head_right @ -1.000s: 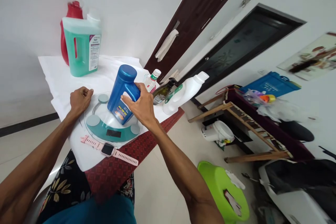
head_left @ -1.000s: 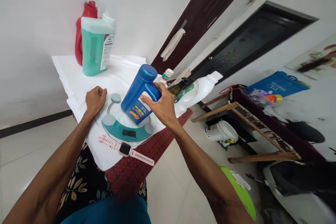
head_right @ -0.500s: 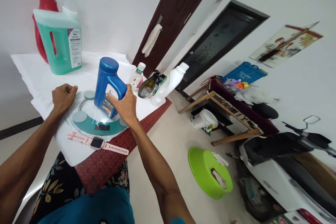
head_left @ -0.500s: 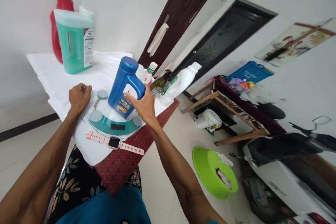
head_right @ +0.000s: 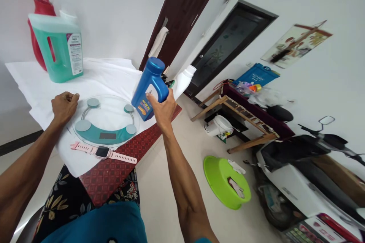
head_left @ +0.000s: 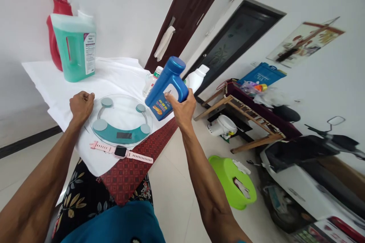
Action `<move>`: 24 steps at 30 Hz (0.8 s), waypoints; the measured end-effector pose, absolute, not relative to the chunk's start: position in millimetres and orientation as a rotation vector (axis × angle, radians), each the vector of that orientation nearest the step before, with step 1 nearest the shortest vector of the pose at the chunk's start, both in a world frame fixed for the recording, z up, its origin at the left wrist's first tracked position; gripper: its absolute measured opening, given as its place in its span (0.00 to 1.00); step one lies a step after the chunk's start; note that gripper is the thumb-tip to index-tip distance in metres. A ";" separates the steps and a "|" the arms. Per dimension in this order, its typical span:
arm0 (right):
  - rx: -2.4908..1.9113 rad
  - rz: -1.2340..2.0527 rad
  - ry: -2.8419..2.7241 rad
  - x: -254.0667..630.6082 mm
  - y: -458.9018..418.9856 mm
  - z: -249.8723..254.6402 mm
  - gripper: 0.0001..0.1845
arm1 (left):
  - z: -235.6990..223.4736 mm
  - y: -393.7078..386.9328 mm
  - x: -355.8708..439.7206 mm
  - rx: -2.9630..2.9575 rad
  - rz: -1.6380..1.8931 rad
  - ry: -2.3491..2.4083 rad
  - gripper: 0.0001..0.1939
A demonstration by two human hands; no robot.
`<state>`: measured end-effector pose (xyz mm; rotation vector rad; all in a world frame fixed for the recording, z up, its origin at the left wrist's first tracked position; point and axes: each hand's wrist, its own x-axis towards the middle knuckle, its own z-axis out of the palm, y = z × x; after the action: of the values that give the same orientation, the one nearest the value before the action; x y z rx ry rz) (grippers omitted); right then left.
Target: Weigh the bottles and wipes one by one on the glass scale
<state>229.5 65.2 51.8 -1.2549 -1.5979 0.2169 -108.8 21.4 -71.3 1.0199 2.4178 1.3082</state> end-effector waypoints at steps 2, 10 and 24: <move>-1.336 0.169 -1.554 245.5 77.0 47.2 0.27 | -71.9 22.0 -108.5 1.024 1.307 2.417 0.12; -1.428 0.232 -1.506 273.4 117.7 8.3 0.28 | -67.3 22.0 -106.1 1.016 1.270 2.417 0.13; -1.365 0.049 -1.457 281.8 111.1 -33.2 0.50 | -75.2 17.8 -102.5 0.964 1.521 2.253 0.14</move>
<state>281.8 111.1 -33.2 -1.3648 -1.4574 0.0486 -102.5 17.8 -75.2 0.9643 2.2534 1.5206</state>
